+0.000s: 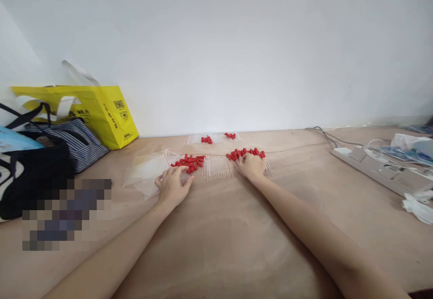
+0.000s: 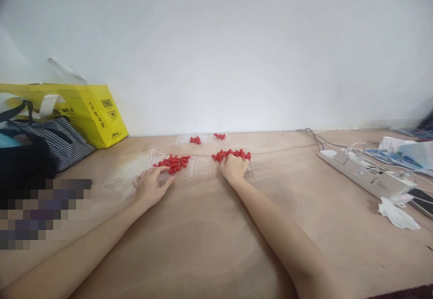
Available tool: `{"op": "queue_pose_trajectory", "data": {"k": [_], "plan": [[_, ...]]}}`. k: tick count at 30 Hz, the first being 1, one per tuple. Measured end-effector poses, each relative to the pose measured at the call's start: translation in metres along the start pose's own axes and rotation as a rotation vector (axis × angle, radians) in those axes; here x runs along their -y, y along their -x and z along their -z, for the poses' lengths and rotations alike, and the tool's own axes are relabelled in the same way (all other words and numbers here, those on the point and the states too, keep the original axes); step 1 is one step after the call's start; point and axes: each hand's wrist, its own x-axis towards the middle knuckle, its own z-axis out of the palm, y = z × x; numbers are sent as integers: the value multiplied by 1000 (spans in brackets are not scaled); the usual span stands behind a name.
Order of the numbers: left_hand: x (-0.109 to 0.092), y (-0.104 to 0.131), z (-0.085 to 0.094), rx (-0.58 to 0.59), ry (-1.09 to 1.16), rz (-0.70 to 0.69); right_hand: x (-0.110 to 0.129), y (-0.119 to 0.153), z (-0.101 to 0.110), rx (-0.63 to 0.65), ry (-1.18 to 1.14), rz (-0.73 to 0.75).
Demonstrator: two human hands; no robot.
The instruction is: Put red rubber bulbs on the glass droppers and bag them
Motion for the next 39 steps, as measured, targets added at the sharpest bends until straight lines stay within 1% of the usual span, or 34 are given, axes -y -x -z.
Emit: {"op": "queue_pose_trajectory", "data": {"k": [6, 9, 11, 14, 19, 25, 29, 33, 35, 37, 39], "plan": [[2, 1, -3, 11, -33, -4, 6, -3, -1, 30, -10, -43], [2, -1, -4, 26, -91, 33, 10, 0, 0, -11, 1, 5], [2, -4, -5, 12, -132, 55, 16, 3, 1, -11, 5, 62], [3, -8, -6, -15, -175, 50, 26, 7, 2, 85, 27, 95], [6, -13, -7, -27, -200, 21, 38, 3, 4, 257, 76, 32], [7, -16, -9, -27, -204, 48, 42, -3, 2, 330, 67, 19], [9, -16, -4, -65, -227, 33, 42, -2, 6, 355, 70, 40], [10, -10, 9, -140, -215, -34, 38, 4, 20, 373, 72, 119], [7, -3, 13, -170, -142, -133, 32, 12, 28, 378, 57, 189], [-1, 5, 15, -151, -27, -271, 23, 23, 34, 378, 36, 261], [-12, 13, 14, -78, 80, -384, 9, 36, 37, 364, -4, 357]]}}
